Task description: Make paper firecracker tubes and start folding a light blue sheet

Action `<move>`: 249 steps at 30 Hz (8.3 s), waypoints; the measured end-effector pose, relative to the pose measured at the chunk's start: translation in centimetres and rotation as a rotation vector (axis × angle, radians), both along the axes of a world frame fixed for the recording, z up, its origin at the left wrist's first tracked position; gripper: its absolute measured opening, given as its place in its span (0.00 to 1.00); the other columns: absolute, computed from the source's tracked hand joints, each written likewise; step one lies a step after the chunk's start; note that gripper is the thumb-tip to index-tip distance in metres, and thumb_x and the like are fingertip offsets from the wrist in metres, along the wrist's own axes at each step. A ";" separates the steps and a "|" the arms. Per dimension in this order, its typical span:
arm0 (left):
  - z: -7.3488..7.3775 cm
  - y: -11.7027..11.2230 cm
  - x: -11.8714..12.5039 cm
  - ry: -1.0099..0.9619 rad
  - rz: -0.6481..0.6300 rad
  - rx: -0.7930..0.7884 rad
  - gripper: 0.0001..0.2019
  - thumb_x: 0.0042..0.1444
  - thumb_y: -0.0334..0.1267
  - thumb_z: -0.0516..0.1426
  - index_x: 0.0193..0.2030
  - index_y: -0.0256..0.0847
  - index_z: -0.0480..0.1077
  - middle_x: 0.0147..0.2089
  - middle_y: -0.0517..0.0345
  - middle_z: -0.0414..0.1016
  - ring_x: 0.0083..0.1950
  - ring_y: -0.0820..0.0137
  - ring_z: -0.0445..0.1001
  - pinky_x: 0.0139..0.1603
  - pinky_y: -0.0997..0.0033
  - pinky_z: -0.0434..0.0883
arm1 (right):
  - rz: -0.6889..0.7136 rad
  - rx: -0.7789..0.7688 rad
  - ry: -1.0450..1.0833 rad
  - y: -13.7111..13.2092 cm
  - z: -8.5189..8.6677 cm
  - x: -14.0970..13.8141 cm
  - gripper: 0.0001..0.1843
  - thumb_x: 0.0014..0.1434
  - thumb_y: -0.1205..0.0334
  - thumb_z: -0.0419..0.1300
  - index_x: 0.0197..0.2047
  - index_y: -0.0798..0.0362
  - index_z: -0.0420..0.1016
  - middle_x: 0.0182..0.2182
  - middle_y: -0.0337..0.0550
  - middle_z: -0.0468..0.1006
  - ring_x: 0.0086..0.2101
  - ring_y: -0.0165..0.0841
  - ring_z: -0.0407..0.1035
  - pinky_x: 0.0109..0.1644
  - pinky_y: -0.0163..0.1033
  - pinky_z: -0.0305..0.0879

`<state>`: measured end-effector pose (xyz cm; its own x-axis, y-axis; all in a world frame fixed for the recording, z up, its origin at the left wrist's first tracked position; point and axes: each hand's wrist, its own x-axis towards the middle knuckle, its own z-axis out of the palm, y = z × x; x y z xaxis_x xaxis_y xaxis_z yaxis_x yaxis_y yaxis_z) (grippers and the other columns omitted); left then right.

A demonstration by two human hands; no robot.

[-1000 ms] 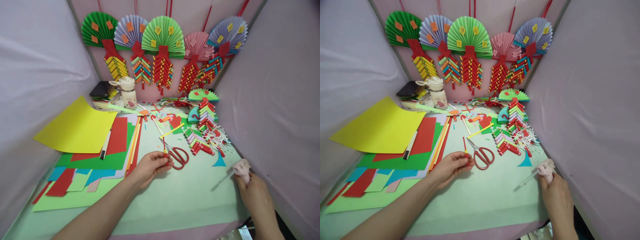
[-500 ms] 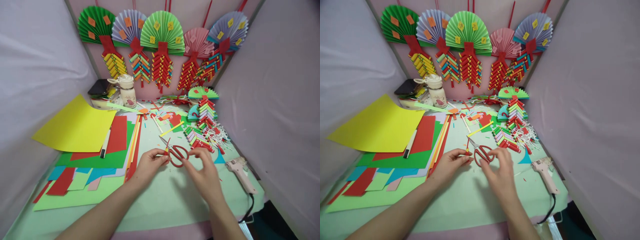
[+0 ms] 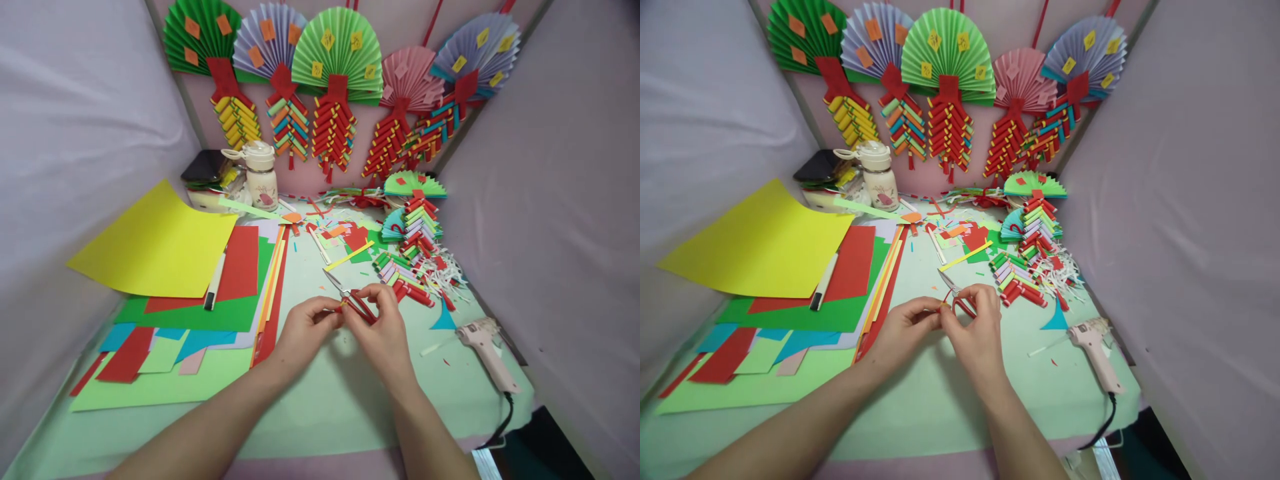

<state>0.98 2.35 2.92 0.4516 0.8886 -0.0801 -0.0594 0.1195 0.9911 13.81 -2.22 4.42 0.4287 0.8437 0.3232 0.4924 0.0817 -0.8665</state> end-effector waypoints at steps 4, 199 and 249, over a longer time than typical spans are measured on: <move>0.0 0.0 0.1 -0.028 -0.021 -0.078 0.06 0.47 0.35 0.62 0.34 0.39 0.77 0.36 0.55 0.78 0.40 0.66 0.76 0.44 0.68 0.73 | -0.021 -0.021 0.050 -0.1 -0.2 0.0 0.09 0.50 0.62 0.60 0.36 0.50 0.66 0.38 0.41 0.67 0.40 0.34 0.63 0.42 0.38 0.65; -1.3 0.7 -0.2 0.252 0.021 -0.121 0.10 0.50 0.43 0.55 0.29 0.38 0.71 0.20 0.67 0.57 0.22 0.76 0.54 0.22 0.76 0.53 | 0.116 0.167 -0.545 -1.3 -2.7 0.5 0.16 0.55 0.72 0.51 0.46 0.47 0.66 0.38 0.39 0.77 0.44 0.39 0.64 0.54 0.51 0.49; -0.2 0.4 -0.3 -0.034 -0.095 -0.105 0.13 0.52 0.42 0.62 0.43 0.39 0.74 0.44 0.53 0.75 0.43 0.69 0.73 0.44 0.72 0.69 | 0.143 -0.069 0.408 -0.4 -3.3 1.5 0.08 0.56 0.55 0.63 0.34 0.51 0.74 0.36 0.41 0.74 0.40 0.35 0.68 0.45 0.40 0.64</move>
<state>0.64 2.80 2.73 0.5372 0.8294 -0.1534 -0.0761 0.2288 0.9705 15.33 -2.63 1.10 0.3872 0.9173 0.0926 0.0968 0.0594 -0.9935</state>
